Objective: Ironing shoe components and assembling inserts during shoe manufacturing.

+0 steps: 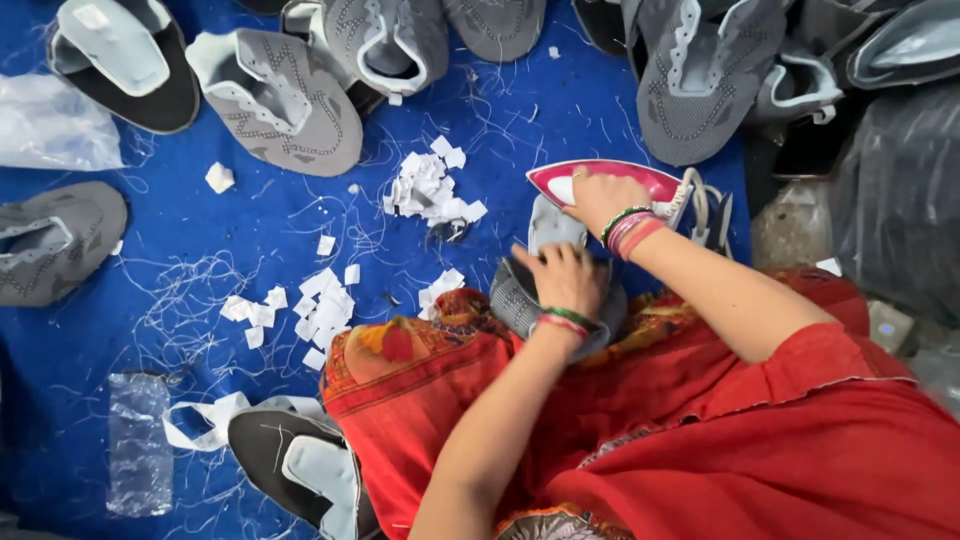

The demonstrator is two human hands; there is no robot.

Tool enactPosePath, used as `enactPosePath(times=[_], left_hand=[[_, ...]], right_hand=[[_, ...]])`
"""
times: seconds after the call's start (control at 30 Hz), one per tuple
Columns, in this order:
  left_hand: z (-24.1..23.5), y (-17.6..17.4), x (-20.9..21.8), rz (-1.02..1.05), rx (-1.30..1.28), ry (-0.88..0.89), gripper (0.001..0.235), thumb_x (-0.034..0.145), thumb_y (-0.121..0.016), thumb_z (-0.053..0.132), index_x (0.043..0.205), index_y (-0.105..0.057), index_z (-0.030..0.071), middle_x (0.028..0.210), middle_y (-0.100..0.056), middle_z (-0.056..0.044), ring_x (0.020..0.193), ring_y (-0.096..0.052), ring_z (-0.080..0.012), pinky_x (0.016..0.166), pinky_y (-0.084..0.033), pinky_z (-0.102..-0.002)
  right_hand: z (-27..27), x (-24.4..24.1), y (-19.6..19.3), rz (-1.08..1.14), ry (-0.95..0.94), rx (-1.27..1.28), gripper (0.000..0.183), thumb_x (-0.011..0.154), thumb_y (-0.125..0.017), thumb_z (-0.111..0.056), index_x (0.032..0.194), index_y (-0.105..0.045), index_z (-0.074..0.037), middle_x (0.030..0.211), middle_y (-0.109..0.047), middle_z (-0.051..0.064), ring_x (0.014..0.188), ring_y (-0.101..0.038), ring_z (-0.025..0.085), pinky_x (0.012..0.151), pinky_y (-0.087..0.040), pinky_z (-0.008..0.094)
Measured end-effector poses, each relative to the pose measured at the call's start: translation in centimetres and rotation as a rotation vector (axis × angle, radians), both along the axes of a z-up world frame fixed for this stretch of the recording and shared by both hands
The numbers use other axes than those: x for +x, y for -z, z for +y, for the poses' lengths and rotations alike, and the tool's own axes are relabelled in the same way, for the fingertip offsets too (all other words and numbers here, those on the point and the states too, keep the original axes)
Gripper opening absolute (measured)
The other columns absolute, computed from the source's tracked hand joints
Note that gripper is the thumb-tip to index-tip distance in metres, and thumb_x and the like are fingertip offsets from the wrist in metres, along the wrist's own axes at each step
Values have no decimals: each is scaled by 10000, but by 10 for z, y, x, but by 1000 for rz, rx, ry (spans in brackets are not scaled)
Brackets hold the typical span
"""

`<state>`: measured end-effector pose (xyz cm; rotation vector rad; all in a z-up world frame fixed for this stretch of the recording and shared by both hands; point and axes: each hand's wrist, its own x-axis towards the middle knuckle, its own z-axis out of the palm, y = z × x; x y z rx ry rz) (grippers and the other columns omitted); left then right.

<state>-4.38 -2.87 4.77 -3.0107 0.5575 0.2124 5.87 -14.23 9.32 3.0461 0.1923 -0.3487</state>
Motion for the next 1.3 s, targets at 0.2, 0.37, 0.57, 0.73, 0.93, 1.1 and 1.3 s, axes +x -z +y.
enactPosePath(times=[0.2,0.37,0.57,0.73,0.93,1.1,1.3], left_hand=[[10,-25,-37,346,-310,-250,797,878,-449,696,1556,-348,290,1688,-181,-144,1518,-126,-453,989,-65,-911],[13,-25,-35,387,-334,-231,828,887,-453,712,1587,-321,289,1681,-154,-159,1531,-92,-462,1026,-63,-900],[9,-26,-30,334,-341,-200,814,892,-494,682,1572,-357,257,1673,-189,-179,1519,-109,-489,1016,-81,-898],[13,-28,-29,333,-339,-214,808,892,-507,672,1568,-382,247,1670,-211,-179,1521,-135,-477,1019,-116,-881],[14,-27,-33,342,-323,-197,755,895,-539,631,1547,-449,261,1668,-253,-167,1539,-149,-475,1051,-119,-873],[14,-25,-30,363,-339,-197,755,881,-538,632,1531,-447,259,1657,-235,-174,1528,-130,-478,1032,-105,-881],[13,-27,-24,362,-339,-193,799,864,-549,638,1545,-422,240,1654,-227,-187,1516,-129,-490,1013,-108,-897]], right_hand=[[11,-4,-22,-79,-10,31,676,871,-725,-578,1210,-590,-8,849,-751,182,764,-761,330,613,-613,437],[34,-19,-42,68,1,4,683,893,-656,-664,1171,-583,-45,827,-751,162,758,-753,318,614,-595,452],[19,1,0,42,-4,11,772,908,-643,-614,1380,-546,-11,846,-771,182,757,-768,304,616,-615,433],[9,-1,6,84,-79,6,777,867,-684,-641,1317,-590,-15,890,-757,151,806,-758,310,666,-603,434],[21,16,-9,42,-22,-46,757,910,-672,-610,1339,-575,6,828,-767,163,748,-767,305,593,-620,440],[23,19,-12,-65,-38,-19,654,921,-679,-625,1216,-631,-43,855,-757,157,772,-761,319,649,-606,446],[20,10,-6,41,-57,-4,756,895,-663,-641,1293,-584,-3,802,-754,175,722,-761,323,605,-612,449]])
